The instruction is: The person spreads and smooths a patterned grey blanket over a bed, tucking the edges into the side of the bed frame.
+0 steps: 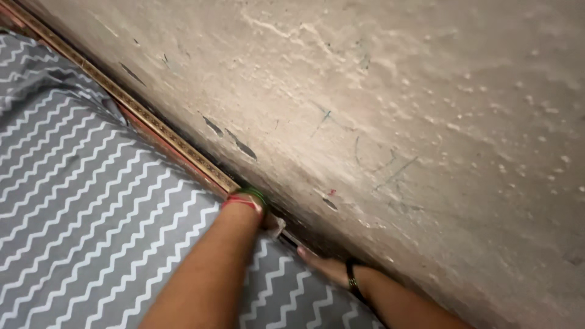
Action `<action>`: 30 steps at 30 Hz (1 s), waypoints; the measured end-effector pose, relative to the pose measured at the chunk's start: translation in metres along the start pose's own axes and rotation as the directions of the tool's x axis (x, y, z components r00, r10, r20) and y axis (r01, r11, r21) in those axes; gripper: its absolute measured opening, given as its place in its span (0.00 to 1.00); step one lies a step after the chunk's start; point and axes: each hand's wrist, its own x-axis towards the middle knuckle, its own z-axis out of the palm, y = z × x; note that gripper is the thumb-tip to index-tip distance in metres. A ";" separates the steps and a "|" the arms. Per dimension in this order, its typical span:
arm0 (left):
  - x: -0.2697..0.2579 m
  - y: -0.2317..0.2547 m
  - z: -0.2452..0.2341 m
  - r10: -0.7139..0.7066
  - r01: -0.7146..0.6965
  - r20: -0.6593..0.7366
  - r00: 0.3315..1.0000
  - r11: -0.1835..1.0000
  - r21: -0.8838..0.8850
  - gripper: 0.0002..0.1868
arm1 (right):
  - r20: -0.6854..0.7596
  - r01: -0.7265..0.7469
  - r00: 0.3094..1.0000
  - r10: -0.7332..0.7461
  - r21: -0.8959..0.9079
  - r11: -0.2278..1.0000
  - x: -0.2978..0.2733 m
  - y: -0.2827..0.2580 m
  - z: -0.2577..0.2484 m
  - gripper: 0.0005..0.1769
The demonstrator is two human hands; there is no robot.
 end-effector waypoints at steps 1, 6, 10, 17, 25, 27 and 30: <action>0.000 -0.005 -0.004 -0.015 0.015 -0.022 1.000 1.000 -0.003 0.26 | -0.060 -0.062 0.996 0.060 -0.026 0.998 0.007 0.005 0.001 0.61; -0.032 -0.032 -0.029 -0.072 0.016 -0.307 0.949 0.983 -0.182 0.29 | -0.247 0.224 0.952 -0.180 0.162 0.961 0.012 -0.014 -0.010 0.52; -0.074 -0.069 -0.011 -0.102 -0.130 -0.652 0.752 0.946 -0.298 0.28 | -0.321 0.461 0.854 -0.409 0.104 0.881 -0.015 -0.081 -0.011 0.45; -0.090 -0.154 0.062 -0.309 0.052 -0.862 0.401 0.948 -0.315 0.36 | -0.306 0.451 0.846 -0.437 -0.028 0.892 0.005 -0.183 0.007 0.46; -0.091 -0.154 0.082 -0.425 0.076 -0.688 0.588 0.876 -0.476 0.49 | -0.221 0.091 0.968 -0.117 -0.127 0.988 0.052 -0.212 0.003 0.52; -0.094 -0.153 0.081 -0.430 0.073 -0.684 0.589 0.872 -0.485 0.48 | -0.432 0.238 0.838 -0.334 -0.261 0.936 0.056 -0.225 0.008 0.47; -0.099 -0.151 0.081 -0.434 0.043 -0.698 0.569 0.864 -0.502 0.48 | -0.534 0.422 0.472 -0.701 -0.562 0.712 0.041 -0.244 0.027 0.39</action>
